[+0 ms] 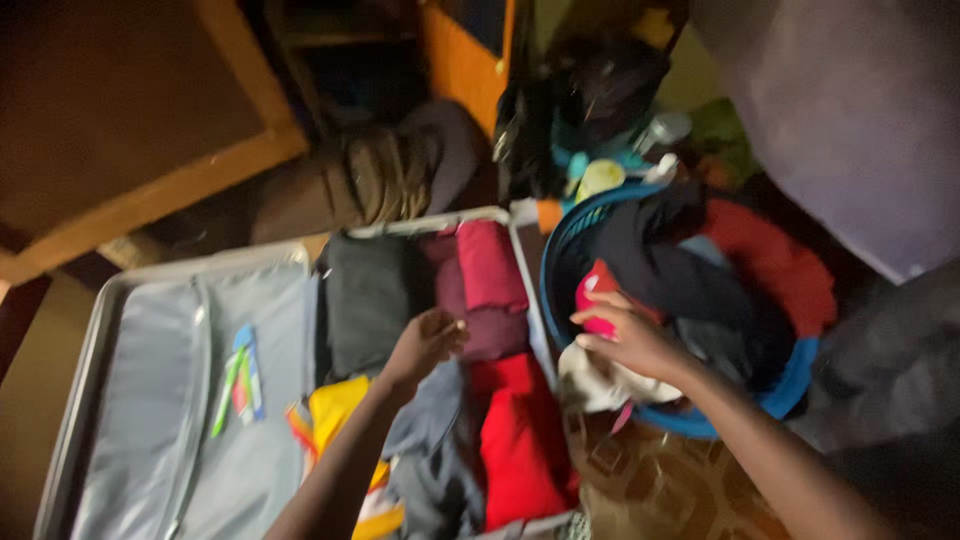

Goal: The person folds various garments including a dark top, a maroon top, black pants, a grey hoodie, a white sweater, and dark trousers, then places them into an open suitcase. The person handles each item individually, folding them neatly before stacking them inside the luggage.

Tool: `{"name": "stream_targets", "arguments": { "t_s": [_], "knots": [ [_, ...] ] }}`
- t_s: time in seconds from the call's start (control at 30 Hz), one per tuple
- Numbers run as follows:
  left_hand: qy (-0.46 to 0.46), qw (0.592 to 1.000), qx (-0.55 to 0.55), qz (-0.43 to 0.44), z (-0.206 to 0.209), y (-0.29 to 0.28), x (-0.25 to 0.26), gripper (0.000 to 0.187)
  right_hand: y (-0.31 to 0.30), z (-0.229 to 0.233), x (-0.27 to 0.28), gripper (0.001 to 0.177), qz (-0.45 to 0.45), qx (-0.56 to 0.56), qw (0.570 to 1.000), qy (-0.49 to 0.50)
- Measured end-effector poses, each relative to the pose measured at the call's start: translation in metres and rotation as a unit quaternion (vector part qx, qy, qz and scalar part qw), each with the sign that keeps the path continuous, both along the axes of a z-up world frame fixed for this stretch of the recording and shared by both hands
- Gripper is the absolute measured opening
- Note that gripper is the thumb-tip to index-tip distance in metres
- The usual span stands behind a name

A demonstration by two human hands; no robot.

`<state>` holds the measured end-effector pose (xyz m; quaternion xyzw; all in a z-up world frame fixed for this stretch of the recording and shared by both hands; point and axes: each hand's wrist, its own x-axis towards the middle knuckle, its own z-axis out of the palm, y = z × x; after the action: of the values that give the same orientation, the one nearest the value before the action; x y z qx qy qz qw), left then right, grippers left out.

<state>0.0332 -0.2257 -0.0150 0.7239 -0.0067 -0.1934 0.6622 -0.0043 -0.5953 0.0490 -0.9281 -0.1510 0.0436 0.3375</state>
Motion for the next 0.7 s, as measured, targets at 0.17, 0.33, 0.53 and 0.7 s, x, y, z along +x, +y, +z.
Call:
{"name": "stream_targets", "arguments": {
  "t_s": [0.17, 0.33, 0.53, 0.7],
  "knots": [
    [-0.056, 0.998, 0.021, 0.002, -0.031, -0.085, 0.055, 0.019, -0.106, -0.035, 0.039, 0.040, -0.061, -0.053, 0.996, 0.021],
    [-0.123, 0.984, 0.114, -0.060, -0.077, -0.161, 0.087, 0.022, -0.161, -0.056, 0.064, 0.058, -0.114, -0.131, 0.984, 0.049],
    [-0.337, 0.799, 0.429, -0.252, -0.108, -0.229, 0.027, 0.039, -0.156, -0.072, 0.055, 0.100, -0.088, -0.299, 0.938, 0.152],
    [-0.261, 0.713, 0.538, -0.365, -0.158, -0.263, 0.031, 0.043, -0.160, -0.092, 0.058, 0.101, -0.097, -0.229, 0.967, 0.059]
  ]
}}
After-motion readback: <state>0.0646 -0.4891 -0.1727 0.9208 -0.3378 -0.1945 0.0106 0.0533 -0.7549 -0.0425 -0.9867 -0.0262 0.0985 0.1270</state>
